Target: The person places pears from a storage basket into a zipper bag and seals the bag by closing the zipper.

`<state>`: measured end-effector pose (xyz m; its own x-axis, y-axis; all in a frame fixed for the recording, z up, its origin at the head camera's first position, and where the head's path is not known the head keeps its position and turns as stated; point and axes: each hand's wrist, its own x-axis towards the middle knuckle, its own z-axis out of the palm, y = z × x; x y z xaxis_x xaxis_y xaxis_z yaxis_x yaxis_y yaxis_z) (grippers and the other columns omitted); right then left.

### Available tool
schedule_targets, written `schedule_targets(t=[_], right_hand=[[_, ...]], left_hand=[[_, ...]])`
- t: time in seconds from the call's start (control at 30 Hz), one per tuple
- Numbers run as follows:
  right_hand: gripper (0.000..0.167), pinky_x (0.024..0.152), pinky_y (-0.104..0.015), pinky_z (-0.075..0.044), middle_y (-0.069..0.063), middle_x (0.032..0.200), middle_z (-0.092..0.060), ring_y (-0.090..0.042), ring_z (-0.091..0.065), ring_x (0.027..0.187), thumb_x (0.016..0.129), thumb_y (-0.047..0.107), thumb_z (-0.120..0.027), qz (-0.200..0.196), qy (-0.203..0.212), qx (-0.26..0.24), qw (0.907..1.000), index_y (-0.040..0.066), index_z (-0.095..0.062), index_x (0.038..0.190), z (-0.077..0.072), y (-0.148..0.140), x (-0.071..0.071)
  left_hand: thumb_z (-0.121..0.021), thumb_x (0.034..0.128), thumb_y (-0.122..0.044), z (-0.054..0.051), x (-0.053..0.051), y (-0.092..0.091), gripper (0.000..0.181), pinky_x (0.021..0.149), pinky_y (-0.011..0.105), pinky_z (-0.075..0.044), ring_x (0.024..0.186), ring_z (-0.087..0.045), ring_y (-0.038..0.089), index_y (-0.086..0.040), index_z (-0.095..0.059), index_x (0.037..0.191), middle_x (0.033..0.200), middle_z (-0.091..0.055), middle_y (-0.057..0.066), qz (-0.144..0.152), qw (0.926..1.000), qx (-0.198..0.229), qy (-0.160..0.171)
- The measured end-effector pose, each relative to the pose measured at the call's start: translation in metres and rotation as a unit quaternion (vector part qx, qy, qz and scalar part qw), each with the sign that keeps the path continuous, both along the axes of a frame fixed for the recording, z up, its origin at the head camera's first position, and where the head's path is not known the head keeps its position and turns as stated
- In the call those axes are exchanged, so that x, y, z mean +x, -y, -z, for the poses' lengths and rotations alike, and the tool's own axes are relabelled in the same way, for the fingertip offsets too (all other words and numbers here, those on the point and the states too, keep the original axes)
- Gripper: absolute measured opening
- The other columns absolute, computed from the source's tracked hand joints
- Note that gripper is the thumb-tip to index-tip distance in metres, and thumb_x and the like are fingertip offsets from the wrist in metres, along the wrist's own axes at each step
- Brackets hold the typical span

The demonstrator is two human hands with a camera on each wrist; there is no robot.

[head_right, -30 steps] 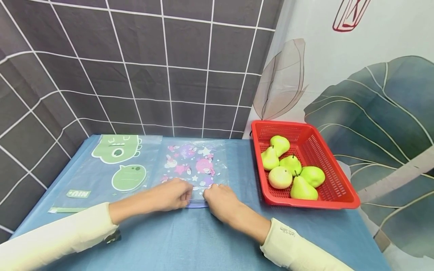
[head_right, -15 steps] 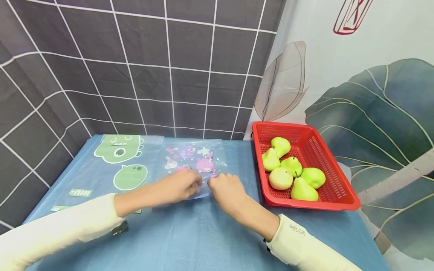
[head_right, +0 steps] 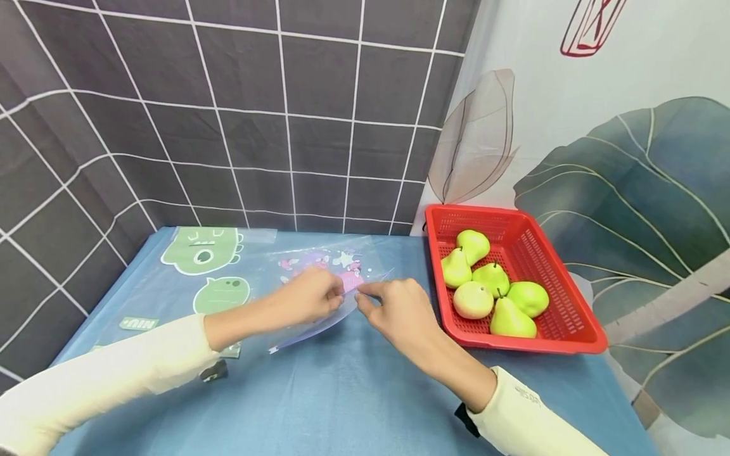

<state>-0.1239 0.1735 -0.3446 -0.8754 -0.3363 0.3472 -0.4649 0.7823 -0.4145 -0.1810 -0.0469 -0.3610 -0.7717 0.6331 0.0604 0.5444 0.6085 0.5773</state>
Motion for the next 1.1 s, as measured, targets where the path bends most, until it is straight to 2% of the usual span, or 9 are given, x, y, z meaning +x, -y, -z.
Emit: schedule_targets(t=[0.07,0.23,0.4,0.57,0.67,0.77,0.87,0.97,1.1], right_hand=[[0.027,0.046,-0.022,-0.044,-0.01,0.092,-0.088,-0.01,-0.064,0.054,0.095,0.018,-0.09,0.041,0.06,-0.035,0.9967,0.007,-0.089,0.119,-0.002,-0.002,0.002],[0.029,0.06,-0.023,-0.059,-0.011,0.103,-0.089,-0.018,-0.082,0.08,0.095,0.026,-0.09,0.101,0.13,-0.043,0.9854,0.006,-0.089,0.115,-0.003,-0.005,0.0],[0.036,0.064,-0.028,-0.059,-0.008,0.096,-0.088,-0.015,-0.075,0.078,0.094,0.035,-0.091,0.125,0.193,-0.062,0.9712,0.004,-0.089,0.113,0.001,-0.007,-0.011],[0.029,0.057,-0.027,-0.049,-0.006,0.078,-0.082,-0.014,-0.068,0.067,0.097,0.032,-0.088,0.126,0.226,-0.087,0.9619,0.004,-0.088,0.105,0.004,-0.005,-0.018],[0.017,0.059,-0.023,-0.057,-0.006,0.073,-0.08,-0.012,-0.074,0.066,0.1,0.02,-0.083,0.116,0.239,-0.104,0.9585,0.005,-0.086,0.094,0.003,-0.004,-0.02],[0.013,0.071,-0.025,-0.07,-0.007,0.076,-0.081,-0.013,-0.081,0.073,0.101,0.01,-0.078,0.113,0.256,-0.128,0.9516,0.0,-0.083,0.093,-0.001,-0.003,-0.023],[0.014,0.077,-0.036,-0.073,-0.014,0.087,-0.083,-0.018,-0.085,0.081,0.102,0.003,-0.075,0.111,0.284,-0.166,0.9379,-0.007,-0.082,0.108,-0.009,-0.004,-0.029],[0.021,0.079,-0.038,-0.073,-0.022,0.097,-0.085,-0.02,-0.085,0.083,0.103,0.001,-0.075,0.104,0.307,-0.187,0.9272,-0.012,-0.08,0.119,-0.017,-0.007,-0.036],[0.029,0.078,-0.034,-0.073,-0.026,0.105,-0.085,-0.019,-0.086,0.083,0.101,0.001,-0.08,0.095,0.326,-0.197,0.9195,-0.013,-0.078,0.126,-0.026,-0.013,-0.048]], left_hand=[[-0.07,0.0996,0.001,-0.001,-0.001,0.0,0.018,0.05,0.019,-0.038,0.053,-0.054,0.007,-0.004,-0.079,0.084,0.06,-0.062,-0.002,-0.007,0.9999,0.012,0.007],[-0.069,0.0976,0.001,-0.004,-0.001,-0.001,0.023,0.046,0.018,-0.037,0.041,-0.053,0.004,-0.008,-0.076,0.077,0.05,-0.06,-0.004,-0.022,0.9986,0.039,0.03],[-0.069,0.0957,0.001,-0.01,0.003,-0.006,0.027,0.042,0.017,-0.037,0.041,-0.062,0.005,-0.009,-0.07,0.071,0.05,-0.062,-0.003,-0.031,0.9963,0.057,0.056],[-0.067,0.0953,0.001,-0.011,0.005,-0.013,0.025,0.04,0.018,-0.04,0.042,-0.065,0.007,-0.01,-0.071,0.073,0.053,-0.065,-0.003,-0.031,0.9949,0.072,0.064],[-0.066,0.0969,0.0,-0.011,0.005,-0.016,0.026,0.041,0.019,-0.047,0.043,-0.066,0.006,-0.01,-0.072,0.074,0.053,-0.066,-0.003,-0.038,0.9934,0.081,0.071],[-0.068,0.0978,0.001,-0.014,0.004,-0.017,0.029,0.043,0.023,-0.055,0.044,-0.068,0.008,-0.009,-0.071,0.071,0.053,-0.068,-0.002,-0.059,0.9902,0.1,0.078],[-0.074,0.098,0.001,-0.02,0.002,-0.015,0.031,0.047,0.032,-0.064,0.045,-0.07,0.011,-0.007,-0.071,0.068,0.055,-0.07,0.001,-0.085,0.9855,0.119,0.086],[-0.08,0.0967,0.002,-0.028,-0.001,-0.011,0.028,0.052,0.038,-0.068,0.046,-0.072,0.014,-0.004,-0.073,0.07,0.059,-0.073,0.005,-0.106,0.979,0.14,0.104],[-0.084,0.096,0.001,-0.039,-0.009,-0.002,0.021,0.056,0.032,-0.068,0.047,-0.074,0.015,-0.001,-0.078,0.076,0.061,-0.076,0.008,-0.122,0.9741,0.154,0.112]])
